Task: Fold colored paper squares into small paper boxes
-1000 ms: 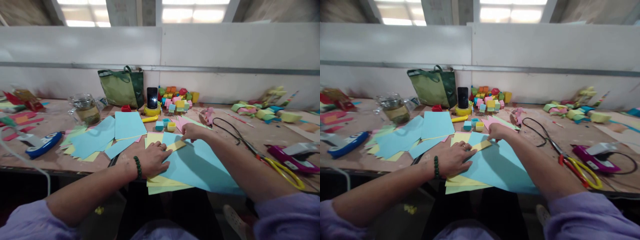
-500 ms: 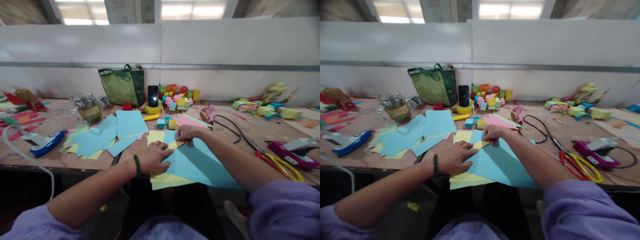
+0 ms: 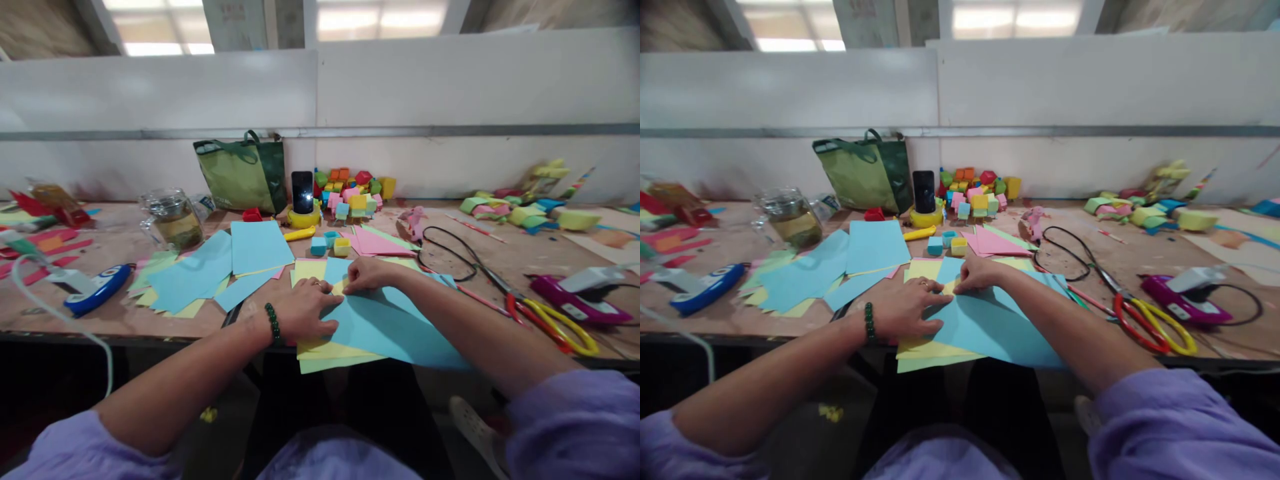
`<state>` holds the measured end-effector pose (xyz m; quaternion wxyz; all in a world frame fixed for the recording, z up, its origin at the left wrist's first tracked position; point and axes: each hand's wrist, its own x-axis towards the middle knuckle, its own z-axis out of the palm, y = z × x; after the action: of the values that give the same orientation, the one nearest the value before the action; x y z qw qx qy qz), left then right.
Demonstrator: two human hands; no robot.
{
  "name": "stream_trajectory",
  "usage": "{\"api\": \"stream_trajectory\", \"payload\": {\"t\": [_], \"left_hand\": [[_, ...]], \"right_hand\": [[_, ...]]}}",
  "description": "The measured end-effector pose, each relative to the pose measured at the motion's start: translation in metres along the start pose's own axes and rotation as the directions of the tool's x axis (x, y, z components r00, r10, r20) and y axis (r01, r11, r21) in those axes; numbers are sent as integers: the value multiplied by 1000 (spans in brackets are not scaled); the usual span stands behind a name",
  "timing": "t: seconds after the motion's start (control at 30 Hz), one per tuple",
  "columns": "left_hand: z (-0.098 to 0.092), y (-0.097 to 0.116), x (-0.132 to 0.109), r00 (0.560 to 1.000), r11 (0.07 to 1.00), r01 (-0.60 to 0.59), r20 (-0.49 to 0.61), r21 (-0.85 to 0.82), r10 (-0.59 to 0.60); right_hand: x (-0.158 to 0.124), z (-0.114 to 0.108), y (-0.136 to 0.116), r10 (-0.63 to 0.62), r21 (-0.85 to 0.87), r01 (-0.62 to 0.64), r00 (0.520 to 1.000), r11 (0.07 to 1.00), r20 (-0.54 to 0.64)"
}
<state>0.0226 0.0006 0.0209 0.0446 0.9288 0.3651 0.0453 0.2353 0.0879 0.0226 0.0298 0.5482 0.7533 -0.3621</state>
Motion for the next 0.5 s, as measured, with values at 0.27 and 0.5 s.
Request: {"api": "stream_trajectory", "payload": {"t": [0.27, 0.5], "left_hand": [[4, -3, 0, 1000, 998, -10, 2, -67, 11], [4, -4, 0, 1000, 998, -8, -7, -58, 8]], "right_hand": [[-4, -12, 35, 65, 73, -67, 997, 995, 32], [-6, -25, 37, 86, 53, -88, 995, 995, 43]]}}
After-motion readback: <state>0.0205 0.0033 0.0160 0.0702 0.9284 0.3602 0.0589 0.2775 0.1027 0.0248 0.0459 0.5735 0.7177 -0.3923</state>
